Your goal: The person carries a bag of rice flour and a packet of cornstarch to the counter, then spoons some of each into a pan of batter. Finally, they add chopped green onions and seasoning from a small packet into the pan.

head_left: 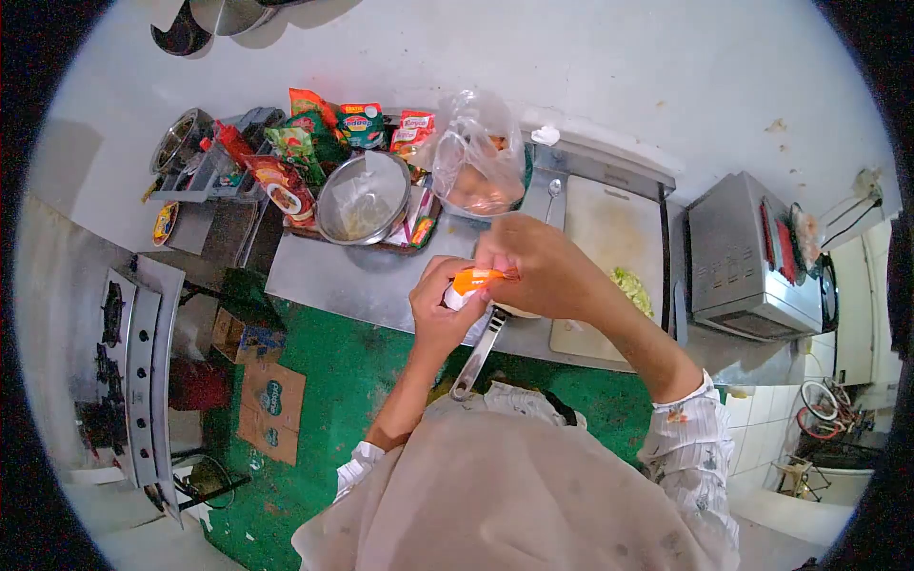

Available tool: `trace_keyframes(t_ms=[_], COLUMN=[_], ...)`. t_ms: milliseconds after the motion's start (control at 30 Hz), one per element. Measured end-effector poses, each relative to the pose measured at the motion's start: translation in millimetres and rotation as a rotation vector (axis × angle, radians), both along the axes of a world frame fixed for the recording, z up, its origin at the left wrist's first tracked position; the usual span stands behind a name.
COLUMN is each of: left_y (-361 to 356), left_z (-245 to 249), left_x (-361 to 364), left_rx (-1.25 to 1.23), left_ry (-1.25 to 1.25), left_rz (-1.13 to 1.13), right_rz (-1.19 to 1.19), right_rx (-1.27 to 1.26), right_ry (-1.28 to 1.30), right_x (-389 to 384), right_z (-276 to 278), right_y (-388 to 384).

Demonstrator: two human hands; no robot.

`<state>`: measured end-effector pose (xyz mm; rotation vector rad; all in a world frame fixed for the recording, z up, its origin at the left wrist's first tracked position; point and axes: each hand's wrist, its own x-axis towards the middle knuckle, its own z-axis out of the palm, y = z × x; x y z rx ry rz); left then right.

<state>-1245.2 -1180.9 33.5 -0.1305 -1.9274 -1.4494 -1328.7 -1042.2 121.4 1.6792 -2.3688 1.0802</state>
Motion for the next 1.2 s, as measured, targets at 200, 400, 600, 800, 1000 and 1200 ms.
trace_keyframes(t_ms=[200, 400, 600, 800, 1000, 1200], left_y=[-9, -19, -23, -17, -24, -26], left_z=[2, -2, -6, -7, 10, 8], left_x=[4, 8, 10, 16, 11, 7], left_rx=[0.032, 0.11, 0.116, 0.216, 0.438, 0.241], left_ry=[-0.022, -0.06, 0.062, -0.013, -0.159, -0.267], left_rz=[0.039, 0.11, 0.169, 0.052, -0.357, -0.17], right_rz=[-0.014, -0.07, -0.042, 0.032, 0.061, 0.083], right_rx=[-0.045, -0.077, -0.174, -0.254, -0.286, -0.206], right_ry=[-0.086, 0.165, 0.501, 0.653, 0.737, 0.742], right_x=[7, 21, 28, 22, 22, 22], right_z=[16, 26, 10, 7, 2, 15], right_y=[-10, -21, -24, -24, -25, -13])
